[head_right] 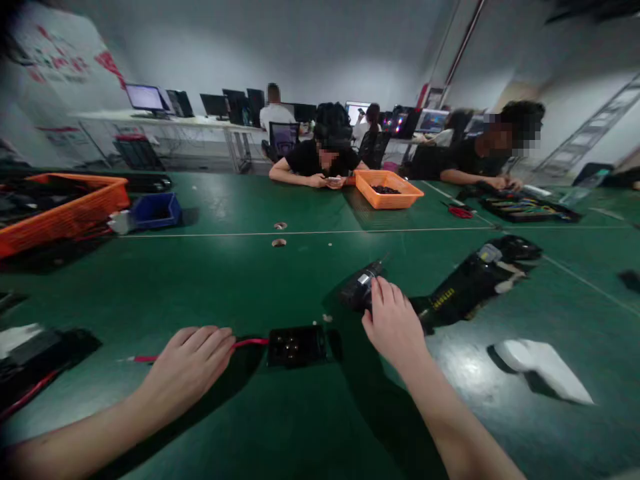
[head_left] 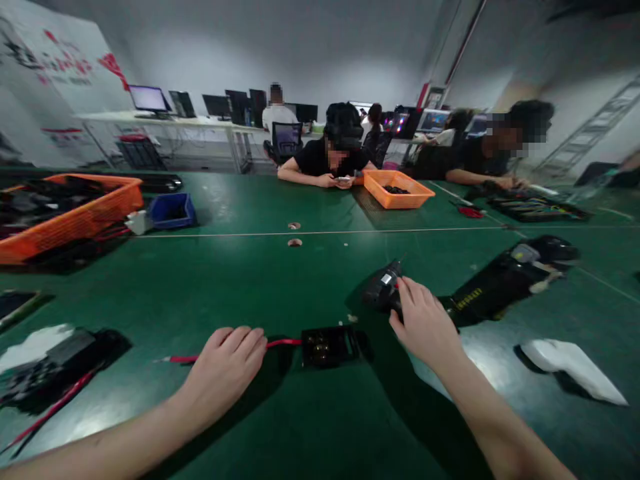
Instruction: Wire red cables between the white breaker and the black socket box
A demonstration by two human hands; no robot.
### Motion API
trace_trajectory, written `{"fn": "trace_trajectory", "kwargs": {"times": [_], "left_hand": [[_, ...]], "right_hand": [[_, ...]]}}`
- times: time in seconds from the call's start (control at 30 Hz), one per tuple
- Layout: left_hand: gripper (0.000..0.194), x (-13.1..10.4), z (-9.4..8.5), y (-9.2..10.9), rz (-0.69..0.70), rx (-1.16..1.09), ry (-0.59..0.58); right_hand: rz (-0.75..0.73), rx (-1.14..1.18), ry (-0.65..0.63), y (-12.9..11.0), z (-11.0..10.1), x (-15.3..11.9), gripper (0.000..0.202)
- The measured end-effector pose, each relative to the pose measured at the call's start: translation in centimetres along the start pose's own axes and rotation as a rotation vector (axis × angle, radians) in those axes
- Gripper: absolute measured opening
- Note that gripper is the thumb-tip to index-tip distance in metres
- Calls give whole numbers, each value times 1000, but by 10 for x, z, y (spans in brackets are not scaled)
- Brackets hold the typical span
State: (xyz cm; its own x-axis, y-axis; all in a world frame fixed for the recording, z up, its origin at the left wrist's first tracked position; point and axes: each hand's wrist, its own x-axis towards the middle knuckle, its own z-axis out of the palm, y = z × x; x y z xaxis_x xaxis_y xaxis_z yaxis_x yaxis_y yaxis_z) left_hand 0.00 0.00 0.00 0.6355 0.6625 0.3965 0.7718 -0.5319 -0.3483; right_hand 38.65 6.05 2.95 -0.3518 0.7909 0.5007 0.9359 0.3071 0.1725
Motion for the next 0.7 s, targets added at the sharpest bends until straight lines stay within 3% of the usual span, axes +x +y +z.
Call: {"fn": "trace_trajectory", "kwargs": {"times": [0.23,0.4,0.47,0.57,0.63,0.7], "left_hand": [[19,2,-1,3,-10,30,-57],[18,1,-3,3,-30,-10,-26],[20,1,-2,4,-35,-34,-6],[22,-2,0,5,-51,-59,26],[24,-3,3,6,-50,-65,43],[26,-4,4,6,-32,-70,56]], "right_hand": [[-394,398,197,-58,-10,-7,35],[-924,600,291,-88,-13,-14,23],[-1014,654,305,-99,-14,-18,22],[-1063,728,231,-130,-18,-25,25],[-1214,758,88,-160,-21,-28,27],[-1378,735,-81,-193,-24,-26,16]]}}
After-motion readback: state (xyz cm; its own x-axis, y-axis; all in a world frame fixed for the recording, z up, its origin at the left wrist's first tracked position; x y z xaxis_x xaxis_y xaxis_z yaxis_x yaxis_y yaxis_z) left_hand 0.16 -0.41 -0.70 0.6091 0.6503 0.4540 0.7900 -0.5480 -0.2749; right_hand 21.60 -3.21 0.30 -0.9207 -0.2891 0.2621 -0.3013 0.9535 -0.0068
